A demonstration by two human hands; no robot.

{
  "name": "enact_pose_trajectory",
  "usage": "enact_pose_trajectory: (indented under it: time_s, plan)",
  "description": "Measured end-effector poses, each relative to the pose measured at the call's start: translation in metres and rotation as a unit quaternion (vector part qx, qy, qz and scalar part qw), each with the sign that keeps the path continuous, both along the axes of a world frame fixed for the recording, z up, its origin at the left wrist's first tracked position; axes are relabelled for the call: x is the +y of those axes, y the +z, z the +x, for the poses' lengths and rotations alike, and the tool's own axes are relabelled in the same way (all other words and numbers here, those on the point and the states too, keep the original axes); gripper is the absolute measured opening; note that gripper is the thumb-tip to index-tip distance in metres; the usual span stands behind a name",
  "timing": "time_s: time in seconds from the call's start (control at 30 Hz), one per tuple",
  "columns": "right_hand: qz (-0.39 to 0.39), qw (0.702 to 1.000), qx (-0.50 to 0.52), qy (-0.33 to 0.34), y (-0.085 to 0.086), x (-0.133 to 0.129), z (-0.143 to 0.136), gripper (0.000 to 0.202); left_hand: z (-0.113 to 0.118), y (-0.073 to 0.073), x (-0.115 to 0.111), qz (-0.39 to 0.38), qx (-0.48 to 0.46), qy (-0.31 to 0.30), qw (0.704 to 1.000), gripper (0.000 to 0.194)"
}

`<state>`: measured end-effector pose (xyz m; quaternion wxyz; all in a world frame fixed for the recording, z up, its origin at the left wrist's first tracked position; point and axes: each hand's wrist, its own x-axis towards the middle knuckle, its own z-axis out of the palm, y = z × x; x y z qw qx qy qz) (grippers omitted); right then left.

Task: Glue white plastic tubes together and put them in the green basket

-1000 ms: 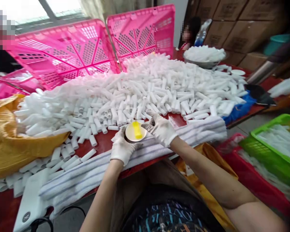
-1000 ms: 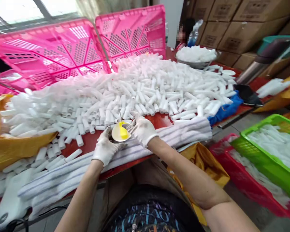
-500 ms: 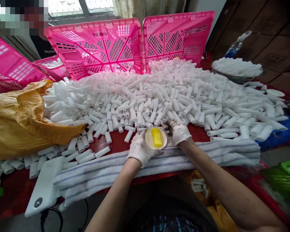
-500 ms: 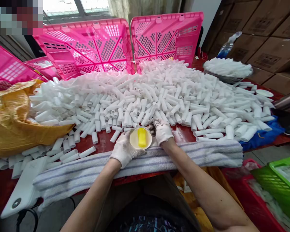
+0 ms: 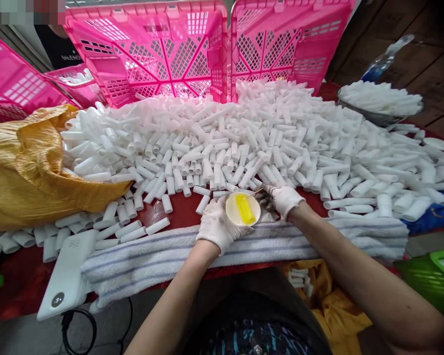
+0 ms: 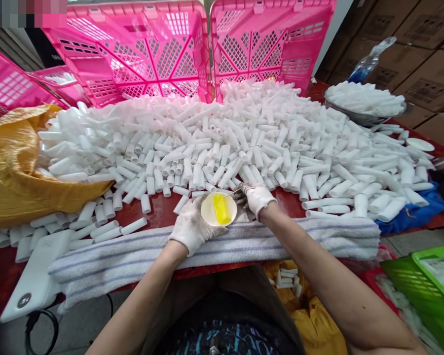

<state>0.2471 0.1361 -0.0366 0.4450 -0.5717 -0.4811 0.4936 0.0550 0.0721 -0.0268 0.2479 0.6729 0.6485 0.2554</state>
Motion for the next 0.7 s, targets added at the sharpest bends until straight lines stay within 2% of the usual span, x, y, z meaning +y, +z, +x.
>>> enact_pose_trajectory:
  time_s: [0.1, 0.2, 0.3, 0.47, 0.53, 0.6, 0.7]
  plan:
    - [-0.085, 0.994, 0.066, -0.017, 0.006, -0.003, 0.0, 0.017, -0.001, -0.005, 0.0, 0.007, 0.006, 0.003, 1.0, 0.103]
    - [-0.127, 0.984, 0.118, -0.037, 0.013, -0.007, -0.002, 0.016, -0.001, -0.008, 0.0, 0.024, 0.014, 0.002, 1.0, 0.101]
    - [-0.141, 0.975, 0.159, -0.062, 0.015, -0.01, -0.004, 0.011, -0.001, -0.009, 0.0, 0.023, 0.012, -0.002, 1.0, 0.102]
    - [-0.144, 0.965, 0.2, -0.089, 0.008, -0.018, -0.005, 0.01, 0.001, -0.01, 0.0, 0.033, 0.03, 0.008, 0.999, 0.097]
    - [-0.123, 0.971, 0.177, -0.101, 0.007, -0.024, -0.003, 0.008, 0.001, -0.011, 0.0, 0.035, 0.031, 0.008, 0.999, 0.098]
    - [-0.074, 0.986, 0.109, -0.101, 0.01, -0.029, -0.001, 0.013, 0.001, -0.012, 0.0, 0.031, 0.03, 0.013, 0.999, 0.101]
    - [-0.001, 0.998, -0.014, -0.058, 0.02, -0.028, 0.001, 0.028, 0.001, -0.012, 0.0, 0.037, 0.021, 0.013, 0.999, 0.104]
